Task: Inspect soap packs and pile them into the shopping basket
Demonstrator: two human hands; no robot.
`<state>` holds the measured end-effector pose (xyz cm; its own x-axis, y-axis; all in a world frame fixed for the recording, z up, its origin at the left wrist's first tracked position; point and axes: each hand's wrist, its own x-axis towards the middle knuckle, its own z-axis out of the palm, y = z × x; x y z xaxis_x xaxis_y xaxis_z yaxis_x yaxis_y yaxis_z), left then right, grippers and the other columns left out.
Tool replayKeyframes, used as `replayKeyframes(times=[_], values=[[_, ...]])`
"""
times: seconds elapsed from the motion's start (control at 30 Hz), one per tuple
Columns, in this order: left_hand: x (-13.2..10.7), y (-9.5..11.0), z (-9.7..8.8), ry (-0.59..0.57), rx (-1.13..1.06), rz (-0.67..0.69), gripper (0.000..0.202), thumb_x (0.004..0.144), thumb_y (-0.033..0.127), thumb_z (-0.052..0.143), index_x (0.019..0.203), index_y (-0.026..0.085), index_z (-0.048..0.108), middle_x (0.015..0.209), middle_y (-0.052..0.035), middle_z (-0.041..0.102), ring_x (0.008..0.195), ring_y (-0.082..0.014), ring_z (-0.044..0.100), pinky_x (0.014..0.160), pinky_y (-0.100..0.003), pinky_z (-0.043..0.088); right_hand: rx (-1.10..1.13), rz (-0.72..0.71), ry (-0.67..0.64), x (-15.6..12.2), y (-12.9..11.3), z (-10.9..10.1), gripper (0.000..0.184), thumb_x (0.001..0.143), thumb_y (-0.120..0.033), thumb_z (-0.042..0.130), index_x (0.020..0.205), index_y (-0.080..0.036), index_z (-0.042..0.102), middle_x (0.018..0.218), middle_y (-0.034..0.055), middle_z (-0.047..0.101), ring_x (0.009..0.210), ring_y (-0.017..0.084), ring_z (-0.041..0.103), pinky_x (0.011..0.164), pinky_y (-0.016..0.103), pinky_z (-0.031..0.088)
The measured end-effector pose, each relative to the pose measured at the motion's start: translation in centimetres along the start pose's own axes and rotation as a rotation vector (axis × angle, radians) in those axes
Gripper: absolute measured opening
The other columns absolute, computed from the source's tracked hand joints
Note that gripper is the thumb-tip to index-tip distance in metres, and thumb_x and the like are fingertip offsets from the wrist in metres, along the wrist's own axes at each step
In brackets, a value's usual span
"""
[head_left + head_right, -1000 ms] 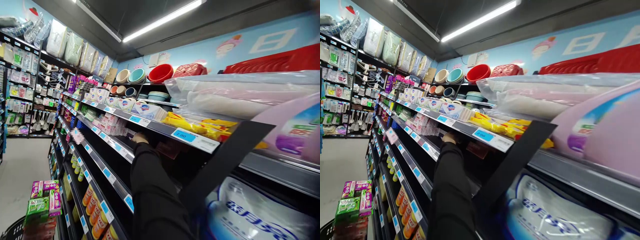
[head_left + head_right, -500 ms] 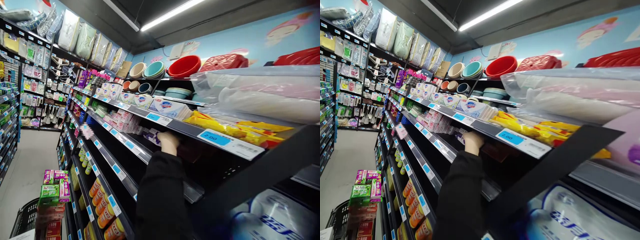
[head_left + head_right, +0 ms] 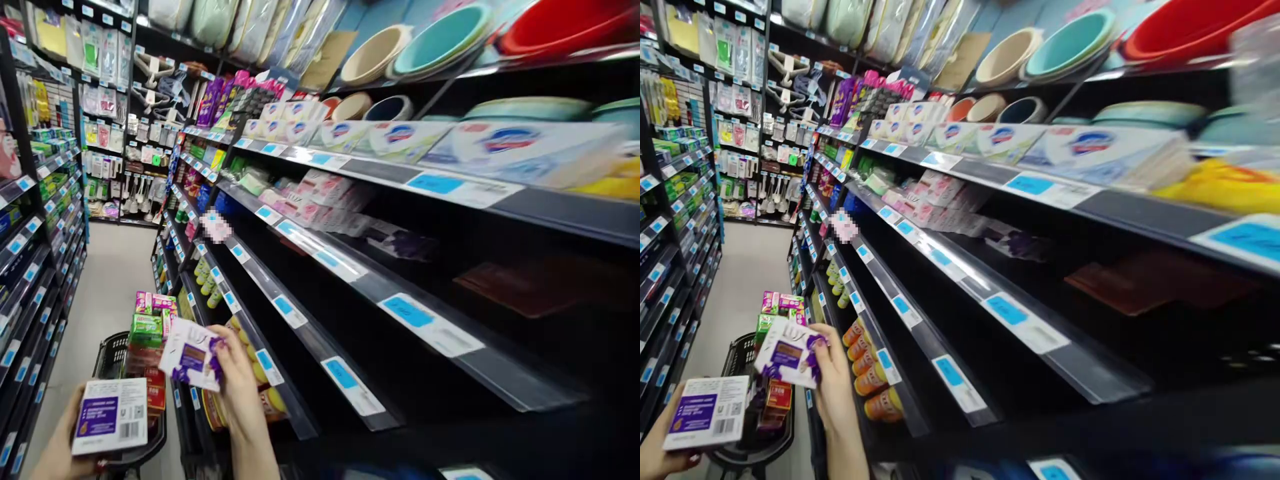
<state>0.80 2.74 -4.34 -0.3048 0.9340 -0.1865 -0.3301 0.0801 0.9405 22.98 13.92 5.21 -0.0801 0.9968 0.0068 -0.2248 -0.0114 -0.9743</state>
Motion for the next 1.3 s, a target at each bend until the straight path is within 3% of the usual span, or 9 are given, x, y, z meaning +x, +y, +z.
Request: replayKeyframes(times=[0.17, 0.37, 0.53, 0.63, 0.7, 0.83, 0.97, 1.1, 1.3], values=[[0.5, -1.3, 0.2, -0.02, 0.025, 0.082, 0.076, 0.034, 0.014, 0.074, 0.105, 0.023, 0.049, 0.092, -0.0019, 0.07, 0.081, -0.0249, 0.066, 0.074, -0.03, 0.05, -0.327, -0.004, -0.174, -3.0, 4.3, 4.4, 0.027, 0.091, -0.047, 0.043, 0.1, -0.026, 0.057, 0.104, 0.0032, 0.063, 0.1, 0.022, 0.059, 0.088, 0.035, 0.045], [0.5, -2.2, -0.6, -0.061, -0.007, 0.05, 0.078, 0.037, 0.01, 0.075, 0.108, 0.024, 0.048, 0.095, -0.0026, 0.069, 0.086, -0.0261, 0.065, 0.08, -0.032, 0.049, -0.753, -0.212, -0.3, -4.3, 3.6, 6.4, 0.024, 0.091, -0.036, 0.043, 0.109, -0.027, 0.056, 0.114, 0.0064, 0.055, 0.112, 0.026, 0.047, 0.097, 0.044, 0.039], [0.3, -3.0, -1.2, -0.115, 0.005, 0.061, 0.085, 0.033, 0.013, 0.081, 0.108, 0.024, 0.045, 0.101, -0.0051, 0.067, 0.094, -0.0287, 0.062, 0.088, -0.034, 0.045, -0.909, -0.239, -0.685, -3.5, 1.0, 6.6, 0.082, 0.051, -0.038, 0.085, 0.125, -0.025, 0.053, 0.115, 0.0093, 0.056, 0.106, 0.034, 0.043, 0.094, 0.053, 0.04], [0.0, -2.7, -1.0, -0.102, 0.031, 0.058, 0.086, 0.032, 0.015, 0.081, 0.109, 0.024, 0.045, 0.097, -0.0045, 0.066, 0.09, -0.0272, 0.061, 0.085, -0.034, 0.045, -0.853, -0.277, -0.797, -2.4, -0.2, 5.6, 0.076, 0.045, -0.028, 0.086, 0.116, -0.025, 0.059, 0.107, 0.0067, 0.058, 0.102, 0.032, 0.047, 0.091, 0.048, 0.043], [-0.1, -2.3, -0.9, -0.121, 0.02, 0.05, 0.085, 0.033, 0.016, 0.079, 0.11, 0.024, 0.045, 0.094, -0.0038, 0.066, 0.085, -0.0257, 0.061, 0.081, -0.033, 0.046, -0.589, -0.278, -0.82, -2.0, -0.5, 4.6, 0.067, 0.049, -0.029, 0.082, 0.112, -0.026, 0.057, 0.107, 0.0053, 0.058, 0.101, 0.029, 0.052, 0.09, 0.044, 0.044], [-0.2, -1.7, -1.1, -0.121, -0.035, 0.06, 0.079, 0.036, 0.021, 0.078, 0.109, 0.023, 0.048, 0.094, -0.0039, 0.068, 0.083, -0.0244, 0.062, 0.078, -0.031, 0.046, 0.037, -0.21, -0.761, -2.2, 0.2, 3.3, 0.055, 0.061, -0.046, 0.077, 0.108, -0.029, 0.053, 0.107, 0.0052, 0.057, 0.103, 0.029, 0.058, 0.094, 0.05, 0.043], [0.0, -2.1, -1.4, -0.117, -0.038, 0.072, 0.082, 0.034, 0.022, 0.08, 0.11, 0.022, 0.048, 0.097, -0.0044, 0.068, 0.085, -0.0243, 0.062, 0.082, -0.031, 0.045, 0.337, -0.135, -0.687, -3.2, 1.8, 3.8, 0.058, 0.058, -0.052, 0.08, 0.106, -0.034, 0.053, 0.104, 0.0028, 0.059, 0.104, 0.033, 0.061, 0.094, 0.058, 0.042], [0.1, -2.8, -1.4, -0.132, -0.069, 0.058, 0.082, 0.034, 0.013, 0.077, 0.109, 0.025, 0.046, 0.093, -0.0011, 0.069, 0.082, -0.0227, 0.064, 0.079, -0.029, 0.048, 0.537, -0.057, -0.551, -3.4, 3.0, 4.5, 0.053, 0.058, -0.043, 0.083, 0.103, -0.04, 0.055, 0.101, -0.0008, 0.064, 0.098, 0.031, 0.066, 0.093, 0.056, 0.046], [0.1, -3.4, -1.6, -0.151, -0.047, 0.002, 0.082, 0.038, 0.013, 0.075, 0.113, 0.027, 0.044, 0.091, -0.0009, 0.07, 0.058, -0.0161, 0.061, 0.055, -0.026, 0.049, 0.551, 0.079, -0.132, -2.9, 3.0, 5.1, 0.066, 0.062, -0.043, 0.075, 0.123, -0.03, 0.053, 0.105, 0.0063, 0.071, 0.106, 0.031, 0.062, 0.1, 0.055, 0.043]])
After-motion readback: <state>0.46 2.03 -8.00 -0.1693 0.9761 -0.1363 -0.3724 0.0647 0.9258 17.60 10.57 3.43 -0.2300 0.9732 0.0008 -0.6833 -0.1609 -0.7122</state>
